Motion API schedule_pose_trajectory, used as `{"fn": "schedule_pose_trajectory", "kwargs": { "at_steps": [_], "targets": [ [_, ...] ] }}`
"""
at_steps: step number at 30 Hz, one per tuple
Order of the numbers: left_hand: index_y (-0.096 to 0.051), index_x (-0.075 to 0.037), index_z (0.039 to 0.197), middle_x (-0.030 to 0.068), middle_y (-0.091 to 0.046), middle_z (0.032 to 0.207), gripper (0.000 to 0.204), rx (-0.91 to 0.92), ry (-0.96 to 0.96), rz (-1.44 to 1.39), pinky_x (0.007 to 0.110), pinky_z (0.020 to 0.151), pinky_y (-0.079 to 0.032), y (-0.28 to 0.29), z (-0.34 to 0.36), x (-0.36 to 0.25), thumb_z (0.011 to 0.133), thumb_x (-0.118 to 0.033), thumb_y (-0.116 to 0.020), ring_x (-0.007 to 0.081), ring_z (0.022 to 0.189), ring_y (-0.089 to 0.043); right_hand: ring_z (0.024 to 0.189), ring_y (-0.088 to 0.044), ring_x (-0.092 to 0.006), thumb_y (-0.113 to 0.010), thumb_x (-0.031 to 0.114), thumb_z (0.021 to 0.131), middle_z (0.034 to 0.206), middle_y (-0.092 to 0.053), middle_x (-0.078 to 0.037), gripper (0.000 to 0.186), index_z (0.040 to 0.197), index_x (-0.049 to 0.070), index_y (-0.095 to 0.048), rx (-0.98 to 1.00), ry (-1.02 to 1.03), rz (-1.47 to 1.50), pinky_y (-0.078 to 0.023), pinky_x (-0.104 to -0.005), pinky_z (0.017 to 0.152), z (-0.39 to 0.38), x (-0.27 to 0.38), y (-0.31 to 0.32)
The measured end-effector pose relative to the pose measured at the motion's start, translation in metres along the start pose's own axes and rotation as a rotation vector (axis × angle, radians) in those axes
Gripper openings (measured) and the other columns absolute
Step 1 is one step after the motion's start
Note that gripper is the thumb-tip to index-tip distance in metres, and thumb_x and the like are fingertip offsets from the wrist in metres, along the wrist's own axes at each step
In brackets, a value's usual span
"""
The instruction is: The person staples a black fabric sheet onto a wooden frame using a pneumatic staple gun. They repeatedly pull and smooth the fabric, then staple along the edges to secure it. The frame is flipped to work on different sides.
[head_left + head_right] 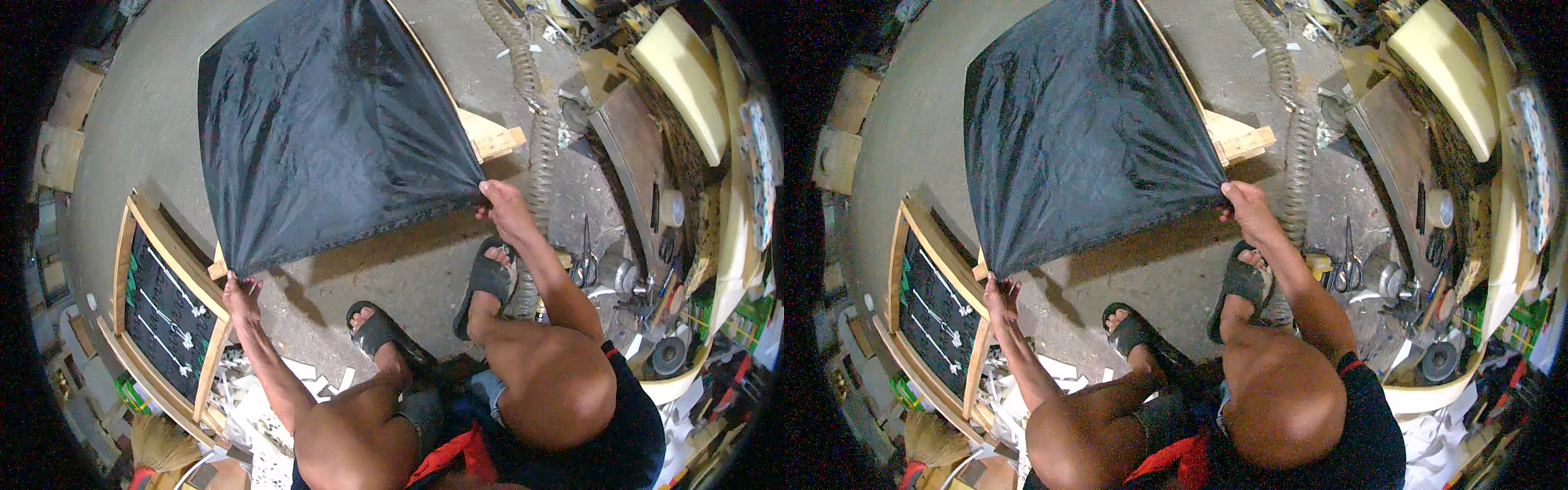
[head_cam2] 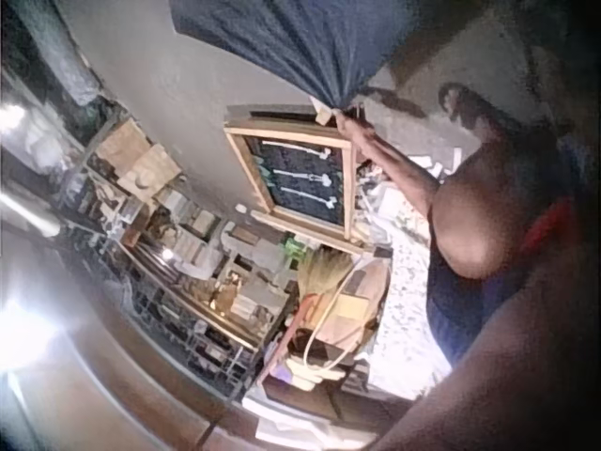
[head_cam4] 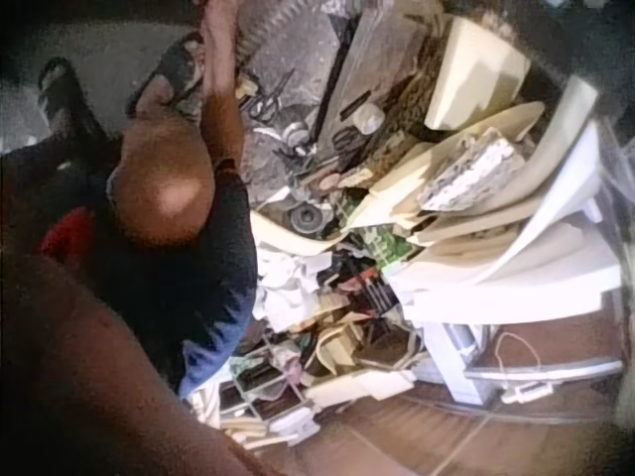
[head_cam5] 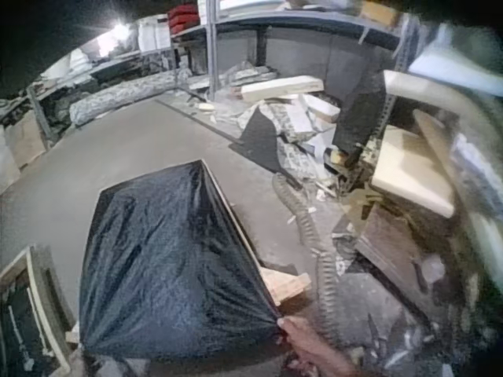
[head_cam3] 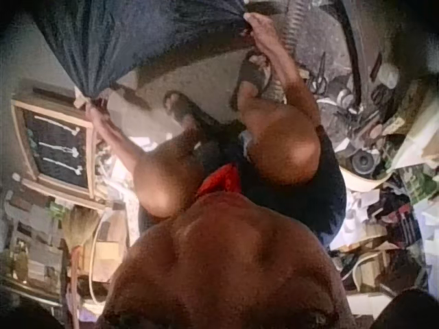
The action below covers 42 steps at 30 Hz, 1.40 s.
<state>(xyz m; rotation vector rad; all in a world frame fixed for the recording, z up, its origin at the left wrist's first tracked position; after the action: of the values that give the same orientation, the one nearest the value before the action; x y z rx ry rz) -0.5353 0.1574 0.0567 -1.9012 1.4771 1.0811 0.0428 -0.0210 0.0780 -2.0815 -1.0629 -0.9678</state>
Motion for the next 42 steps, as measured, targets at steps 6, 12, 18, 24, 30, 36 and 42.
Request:
{"fn": "schedule_pose_trajectory", "kwargs": {
  "at_steps": [6, 12, 18, 24, 30, 36, 42],
  "targets": [
    [-0.061, -0.011, 0.107, 0.0041, -0.062, 0.081, 0.03, 0.088, 0.018, -0.255, 0.048, 0.079, -0.054, 0.006, 0.002, -0.007, 0.097, -0.039, -0.063, 0.0189, 0.076, -0.061, 0.072, -0.056, -0.0088, -0.056, 0.026, 0.101, 0.081, -0.063, 0.001, 0.023, 0.091, 0.006, -0.063, 0.075, 0.205, 0.027, -0.049, -0.0268, 0.066, -0.032, 0.07, -0.042],
    [-0.062, -0.016, 0.108, -0.0018, -0.061, 0.086, 0.028, 0.185, -0.043, -0.258, 0.044, 0.086, -0.053, 0.007, 0.005, -0.015, 0.096, -0.042, -0.063, 0.0159, 0.082, -0.06, 0.058, -0.037, -0.0087, -0.055, 0.024, 0.099, 0.057, -0.041, -0.004, 0.041, 0.066, 0.001, -0.047, 0.233, 0.669, -0.237, -0.033, -0.0362, 0.052, -0.037, 0.155, -0.167],
    [-0.062, -0.016, 0.103, -0.0016, -0.059, 0.08, 0.023, 0.129, 0.012, -0.226, 0.045, 0.084, -0.054, 0.012, 0.007, -0.012, 0.097, -0.039, -0.061, 0.0168, 0.077, -0.061, 0.063, -0.041, -0.0079, -0.053, 0.022, 0.1, 0.061, -0.045, -0.001, 0.038, 0.068, 0.001, -0.052, 0.215, 0.526, -0.098, -0.037, -0.0347, 0.055, -0.041, 0.137, -0.161],
    [-0.061, -0.012, 0.095, 0.0023, -0.06, 0.076, 0.026, 0.135, -0.013, -0.053, 0.047, 0.08, -0.056, 0.006, 0.01, 0.003, 0.097, -0.037, -0.063, 0.0183, 0.075, -0.063, 0.068, -0.058, -0.0097, -0.058, 0.023, 0.1, 0.082, -0.065, -0.001, 0.022, 0.092, 0.004, -0.066, -0.114, 0.092, -0.039, -0.048, -0.027, 0.059, -0.014, 0.035, -0.005],
    [-0.06, -0.008, 0.092, 0.0054, -0.061, 0.076, 0.032, -0.067, 0.004, 0.131, 0.041, 0.068, -0.058, -0.004, 0.009, 0.021, 0.095, -0.039, -0.065, 0.0189, 0.07, -0.062, 0.062, -0.051, -0.0101, -0.06, 0.027, 0.096, 0.069, -0.054, 0.001, 0.031, 0.078, 0.002, -0.064, -0.161, 0.074, -0.297, -0.047, -0.0297, 0.055, 0.023, -0.036, 0.022],
    [-0.066, -0.002, 0.114, 0.0081, -0.068, 0.099, 0.038, 0.018, -0.004, 0.168, 0.038, 0.073, -0.06, -0.018, 0.0, 0.022, 0.095, -0.035, -0.066, 0.0216, 0.087, -0.066, 0.078, -0.056, -0.0088, -0.062, 0.029, 0.096, 0.086, -0.062, 0.001, 0.022, 0.095, 0.008, -0.068, -0.134, -0.003, -0.422, -0.048, -0.0289, 0.067, 0.023, -0.029, 0.03],
    [-0.063, -0.006, 0.094, 0.0029, -0.065, 0.091, 0.031, -0.115, -0.04, 0.07, 0.035, 0.066, -0.058, -0.03, -0.003, 0.022, 0.091, -0.036, -0.071, 0.0167, 0.08, -0.064, 0.065, -0.056, -0.0095, -0.06, 0.029, 0.098, 0.08, -0.06, 0.001, 0.024, 0.091, 0.006, -0.064, -0.143, 0.018, -0.341, -0.046, -0.0258, 0.058, 0.032, -0.031, 0.03]
  ]
}}
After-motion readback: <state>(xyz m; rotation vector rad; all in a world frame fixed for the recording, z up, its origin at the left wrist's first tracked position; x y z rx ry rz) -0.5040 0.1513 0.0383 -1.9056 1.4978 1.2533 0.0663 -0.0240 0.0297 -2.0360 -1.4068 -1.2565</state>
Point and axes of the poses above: each hand's wrist, its own z-axis towards the middle knuckle, its own y-axis out of the back of the hand, x = y × z, the point moved 4 cm from there along z, towards the middle knuckle
